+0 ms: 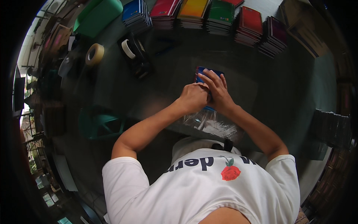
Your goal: The person picks up several colorful spiral notebooks from stacks on a table, aligns them into a pile, and places the pile inside a clear plastic bag, then seals the bag with tape from a dispenser.
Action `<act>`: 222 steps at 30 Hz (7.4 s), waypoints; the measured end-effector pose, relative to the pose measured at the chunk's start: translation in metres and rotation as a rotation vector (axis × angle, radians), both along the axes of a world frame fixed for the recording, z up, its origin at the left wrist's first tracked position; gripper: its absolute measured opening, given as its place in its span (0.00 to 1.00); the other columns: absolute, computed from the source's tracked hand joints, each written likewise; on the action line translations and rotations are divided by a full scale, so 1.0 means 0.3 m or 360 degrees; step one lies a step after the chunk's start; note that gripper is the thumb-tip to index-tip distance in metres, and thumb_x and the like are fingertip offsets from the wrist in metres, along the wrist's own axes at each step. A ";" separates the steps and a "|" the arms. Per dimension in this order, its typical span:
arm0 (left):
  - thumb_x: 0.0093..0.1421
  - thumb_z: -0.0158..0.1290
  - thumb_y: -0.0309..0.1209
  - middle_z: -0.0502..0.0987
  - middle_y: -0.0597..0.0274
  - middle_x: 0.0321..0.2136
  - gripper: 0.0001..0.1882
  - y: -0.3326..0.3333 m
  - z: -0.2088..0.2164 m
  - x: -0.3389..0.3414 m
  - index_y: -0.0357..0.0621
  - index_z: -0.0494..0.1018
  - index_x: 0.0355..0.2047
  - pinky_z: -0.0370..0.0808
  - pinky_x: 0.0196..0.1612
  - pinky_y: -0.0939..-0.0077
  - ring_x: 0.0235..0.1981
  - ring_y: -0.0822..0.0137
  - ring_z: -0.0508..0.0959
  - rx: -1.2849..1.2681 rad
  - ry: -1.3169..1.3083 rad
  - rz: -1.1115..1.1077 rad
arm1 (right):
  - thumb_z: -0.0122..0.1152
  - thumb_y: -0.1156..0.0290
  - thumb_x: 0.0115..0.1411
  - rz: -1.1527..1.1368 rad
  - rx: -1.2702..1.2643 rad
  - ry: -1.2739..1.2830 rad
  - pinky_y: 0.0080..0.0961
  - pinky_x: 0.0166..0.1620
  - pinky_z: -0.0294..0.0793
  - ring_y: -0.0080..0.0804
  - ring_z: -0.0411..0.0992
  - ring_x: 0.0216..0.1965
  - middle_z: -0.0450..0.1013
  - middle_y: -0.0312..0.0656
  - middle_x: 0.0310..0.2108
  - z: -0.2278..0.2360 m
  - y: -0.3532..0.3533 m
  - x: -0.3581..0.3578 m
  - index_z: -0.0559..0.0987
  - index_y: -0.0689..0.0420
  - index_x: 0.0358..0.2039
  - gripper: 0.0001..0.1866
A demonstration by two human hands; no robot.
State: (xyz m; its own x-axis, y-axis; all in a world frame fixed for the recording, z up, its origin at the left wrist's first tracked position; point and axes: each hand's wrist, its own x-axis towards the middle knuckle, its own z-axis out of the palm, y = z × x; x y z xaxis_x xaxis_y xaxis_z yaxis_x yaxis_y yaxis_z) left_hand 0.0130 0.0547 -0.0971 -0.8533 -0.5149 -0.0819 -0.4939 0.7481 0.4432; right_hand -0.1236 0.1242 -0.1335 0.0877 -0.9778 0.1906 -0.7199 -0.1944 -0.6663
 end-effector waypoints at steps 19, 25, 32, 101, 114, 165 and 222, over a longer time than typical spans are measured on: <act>0.46 0.60 0.36 0.69 0.59 0.48 0.11 -0.406 0.032 -0.083 0.52 0.76 0.32 0.61 0.53 0.57 0.54 0.58 0.65 -0.0880 0.0318 -0.0246 | 0.65 0.54 0.47 0.0079 -0.0265 0.0603 0.38 0.54 0.66 0.46 0.60 0.55 0.66 0.39 0.53 0.071 0.034 0.009 0.78 0.58 0.33 0.20; 0.57 0.56 0.35 0.73 0.55 0.37 0.09 -0.436 -0.016 0.314 0.42 0.74 0.29 0.69 0.42 0.66 0.41 0.58 0.72 -0.1021 0.1223 0.1246 | 0.64 0.55 0.49 -0.0004 -0.0110 0.0406 0.37 0.57 0.62 0.44 0.62 0.54 0.71 0.39 0.47 0.083 0.042 0.001 0.78 0.58 0.31 0.19; 0.57 0.58 0.37 0.73 0.66 0.17 0.16 -0.437 -0.139 0.575 0.39 0.74 0.19 0.67 0.24 0.80 0.16 0.73 0.70 -0.0420 0.1123 0.1599 | 0.58 0.63 0.57 0.0016 0.0012 0.0205 0.35 0.50 0.68 0.45 0.63 0.50 0.74 0.37 0.40 0.137 -0.019 0.029 0.80 0.57 0.29 0.10; 0.42 0.65 0.29 0.72 0.62 0.30 0.17 -0.068 0.172 0.068 0.41 0.75 0.34 0.72 0.34 0.73 0.30 0.65 0.72 0.0041 0.0849 -0.0198 | 0.71 0.69 0.39 -0.0529 -0.0603 0.0106 0.32 0.45 0.67 0.34 0.68 0.40 0.71 0.36 0.38 0.257 0.121 -0.051 0.79 0.53 0.39 0.22; 0.43 0.59 0.27 0.75 0.59 0.30 0.09 -0.072 0.277 0.015 0.39 0.74 0.26 0.69 0.42 0.66 0.39 0.58 0.72 -0.0250 0.0342 -0.0494 | 0.61 0.75 0.45 0.0074 -0.0066 0.0358 0.33 0.42 0.68 0.39 0.68 0.41 0.70 0.41 0.32 0.375 0.024 -0.098 0.80 0.54 0.31 0.10; 0.56 0.57 0.41 0.73 0.61 0.12 0.17 0.255 -0.125 0.063 0.37 0.75 0.23 0.68 0.19 0.73 0.16 0.73 0.75 0.0406 0.0833 0.0940 | 0.66 0.67 0.45 0.0110 0.0660 -0.0304 0.39 0.51 0.66 0.47 0.69 0.48 0.73 0.44 0.43 0.342 -0.097 -0.145 0.74 0.56 0.46 0.25; 0.47 0.54 0.30 0.74 0.64 0.32 0.15 0.117 0.352 0.163 0.45 0.73 0.38 0.68 0.52 0.63 0.39 0.66 0.73 -0.0561 0.0621 -0.1389 | 0.68 0.74 0.37 -0.0115 -0.0848 0.0548 0.35 0.51 0.68 0.37 0.67 0.47 0.68 0.37 0.45 0.156 0.159 -0.126 0.78 0.54 0.43 0.27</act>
State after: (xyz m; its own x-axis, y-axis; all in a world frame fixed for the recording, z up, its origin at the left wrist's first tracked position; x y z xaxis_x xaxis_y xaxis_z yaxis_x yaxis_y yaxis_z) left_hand 0.0619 0.0899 0.0084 -0.8773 0.3587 0.3187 0.4183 0.8972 0.1416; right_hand -0.1615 0.1720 -0.0868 0.1680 -0.7623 0.6250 -0.8991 -0.3784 -0.2199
